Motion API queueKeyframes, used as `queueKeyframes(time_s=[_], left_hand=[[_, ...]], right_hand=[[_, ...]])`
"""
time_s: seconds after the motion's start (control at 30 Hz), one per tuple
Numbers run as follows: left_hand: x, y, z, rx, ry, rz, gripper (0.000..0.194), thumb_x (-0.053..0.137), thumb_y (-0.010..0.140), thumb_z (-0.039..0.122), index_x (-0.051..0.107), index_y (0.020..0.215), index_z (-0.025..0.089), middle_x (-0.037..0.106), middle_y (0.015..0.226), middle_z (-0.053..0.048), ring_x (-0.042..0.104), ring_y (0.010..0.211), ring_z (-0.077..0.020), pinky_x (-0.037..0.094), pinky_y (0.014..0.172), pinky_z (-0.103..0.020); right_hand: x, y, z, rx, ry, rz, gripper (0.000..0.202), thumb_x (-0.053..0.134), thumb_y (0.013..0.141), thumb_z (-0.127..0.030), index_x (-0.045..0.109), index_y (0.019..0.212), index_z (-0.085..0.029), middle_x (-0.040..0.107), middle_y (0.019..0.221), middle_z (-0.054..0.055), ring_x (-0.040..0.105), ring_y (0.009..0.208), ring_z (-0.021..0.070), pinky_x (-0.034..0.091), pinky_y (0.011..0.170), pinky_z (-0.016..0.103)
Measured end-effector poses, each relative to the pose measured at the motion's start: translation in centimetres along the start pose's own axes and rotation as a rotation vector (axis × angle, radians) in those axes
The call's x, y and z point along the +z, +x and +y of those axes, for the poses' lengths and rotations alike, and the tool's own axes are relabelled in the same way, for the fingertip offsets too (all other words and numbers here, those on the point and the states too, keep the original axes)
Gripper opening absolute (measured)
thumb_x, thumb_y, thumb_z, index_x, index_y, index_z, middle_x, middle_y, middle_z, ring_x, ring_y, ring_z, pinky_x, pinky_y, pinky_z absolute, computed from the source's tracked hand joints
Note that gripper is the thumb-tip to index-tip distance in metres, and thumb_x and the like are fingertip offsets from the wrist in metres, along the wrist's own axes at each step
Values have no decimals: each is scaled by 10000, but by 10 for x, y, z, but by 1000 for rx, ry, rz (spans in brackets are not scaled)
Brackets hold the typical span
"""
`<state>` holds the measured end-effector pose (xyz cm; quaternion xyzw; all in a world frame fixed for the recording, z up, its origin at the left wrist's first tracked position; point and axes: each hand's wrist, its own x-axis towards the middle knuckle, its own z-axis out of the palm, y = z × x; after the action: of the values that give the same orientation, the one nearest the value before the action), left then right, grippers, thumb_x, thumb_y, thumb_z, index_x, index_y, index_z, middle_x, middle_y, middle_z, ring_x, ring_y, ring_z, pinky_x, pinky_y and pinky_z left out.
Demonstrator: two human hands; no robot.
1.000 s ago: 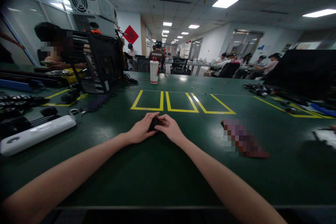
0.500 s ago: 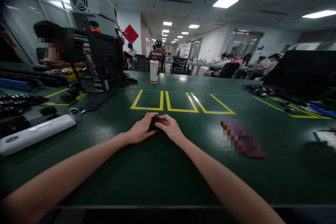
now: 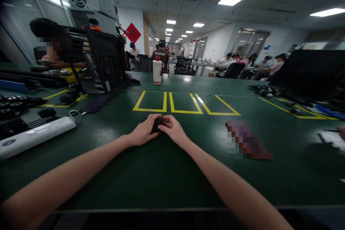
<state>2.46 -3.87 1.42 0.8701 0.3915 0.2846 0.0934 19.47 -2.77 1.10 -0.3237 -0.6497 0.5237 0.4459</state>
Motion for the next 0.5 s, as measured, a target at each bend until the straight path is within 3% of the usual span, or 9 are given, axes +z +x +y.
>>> queueKeyframes(time_s=[0.2,0.37,0.5], left_hand=[[0,0,-1,-6,-5,-6,615,520,744,277,166,1247,259,337,1211,-83,445,1045,-228,459,777,-395],[0,1,-1,5,3,10,613,521,747,293,165,1244,251,341,1206,-83,439,1054,-232,462,780,-398],[1,1,-1,11,-1,12,614,523,749,289,163,1244,244,342,1203,-85,443,1049,-229,469,771,-389]], right_hand=[[-1,-1,0,-55,-53,-30,337,671,593,-191,499,882,-209,539,939,-5,555,904,152,434,839,342],[1,-1,-1,-54,-33,29,164,601,679,-272,522,806,-204,546,838,-10,552,838,135,437,821,326],[2,1,0,-29,-38,65,243,601,679,-271,516,898,-208,557,905,10,551,864,142,433,824,336]])
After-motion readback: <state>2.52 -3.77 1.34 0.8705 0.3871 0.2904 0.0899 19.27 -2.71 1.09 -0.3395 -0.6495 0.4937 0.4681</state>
